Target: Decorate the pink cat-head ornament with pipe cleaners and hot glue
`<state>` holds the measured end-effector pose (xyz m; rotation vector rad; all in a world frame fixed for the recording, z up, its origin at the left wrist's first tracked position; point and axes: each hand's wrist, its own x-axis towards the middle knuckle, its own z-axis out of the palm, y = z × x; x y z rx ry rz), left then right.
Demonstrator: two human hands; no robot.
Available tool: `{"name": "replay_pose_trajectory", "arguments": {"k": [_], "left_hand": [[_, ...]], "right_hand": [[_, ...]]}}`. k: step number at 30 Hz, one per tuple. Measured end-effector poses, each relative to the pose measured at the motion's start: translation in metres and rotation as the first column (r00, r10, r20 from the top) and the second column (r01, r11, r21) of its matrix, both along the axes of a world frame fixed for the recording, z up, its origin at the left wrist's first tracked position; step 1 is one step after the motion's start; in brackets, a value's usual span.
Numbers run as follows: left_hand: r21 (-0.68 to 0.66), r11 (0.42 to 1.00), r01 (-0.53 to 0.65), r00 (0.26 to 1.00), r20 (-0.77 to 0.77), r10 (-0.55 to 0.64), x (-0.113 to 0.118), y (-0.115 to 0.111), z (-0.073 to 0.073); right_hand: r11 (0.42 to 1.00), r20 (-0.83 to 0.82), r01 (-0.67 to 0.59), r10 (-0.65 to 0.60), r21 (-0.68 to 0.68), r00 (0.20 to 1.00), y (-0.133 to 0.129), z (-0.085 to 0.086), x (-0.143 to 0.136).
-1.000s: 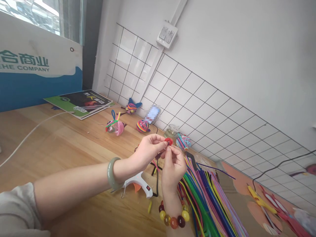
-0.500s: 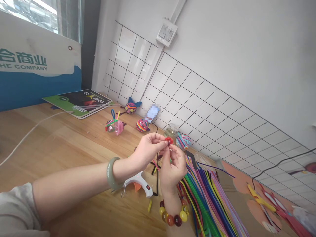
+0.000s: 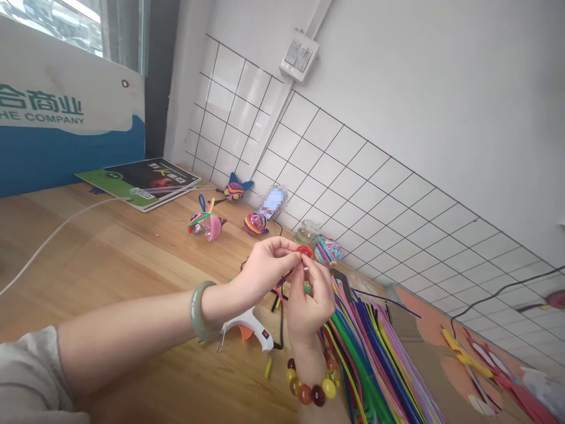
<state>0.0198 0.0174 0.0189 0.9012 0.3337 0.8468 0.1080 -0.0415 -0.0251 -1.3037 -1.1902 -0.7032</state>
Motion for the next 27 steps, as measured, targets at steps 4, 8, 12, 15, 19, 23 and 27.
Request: {"name": "replay_pose_trajectory", "arguments": {"k": [4, 8, 12, 15, 19, 23, 27], "left_hand": [[0.008, 0.999, 0.033, 0.997, 0.065, -0.033, 0.002, 0.001, -0.004], [0.019, 0.999, 0.038, 0.997, 0.071, -0.039, 0.003, 0.003, -0.005], [0.042, 0.999, 0.022, 1.000, -0.004, -0.021, 0.002, 0.003, -0.003], [0.046, 0.999, 0.009, 1.000, -0.018, -0.008, 0.001, 0.002, -0.001], [0.050, 0.998, 0.025, 1.000, -0.004, -0.025, 0.000, 0.000, 0.001], [0.086, 0.996, 0.009, 1.000, -0.011, -0.008, 0.000, 0.001, -0.002], [0.112, 0.994, 0.008, 0.999, -0.053, -0.002, 0.001, 0.002, -0.004]], "right_hand": [[1.000, -0.081, -0.012, 0.011, -0.006, 0.997, 0.000, -0.003, 0.000], [1.000, -0.136, -0.016, 0.017, 0.004, 0.991, 0.001, -0.008, 0.002], [1.000, -0.117, 0.000, 0.000, 0.006, 0.993, 0.002, -0.008, 0.002], [1.000, -0.072, 0.025, -0.024, 0.004, 0.997, 0.001, -0.006, 0.001], [0.997, 0.039, 0.073, -0.074, 0.013, 0.997, -0.001, 0.000, 0.001], [0.991, 0.188, 0.128, -0.133, 0.041, 0.973, -0.003, 0.005, 0.003], [0.986, 0.281, 0.158, -0.167, 0.056, 0.945, -0.003, 0.007, 0.006]]}}
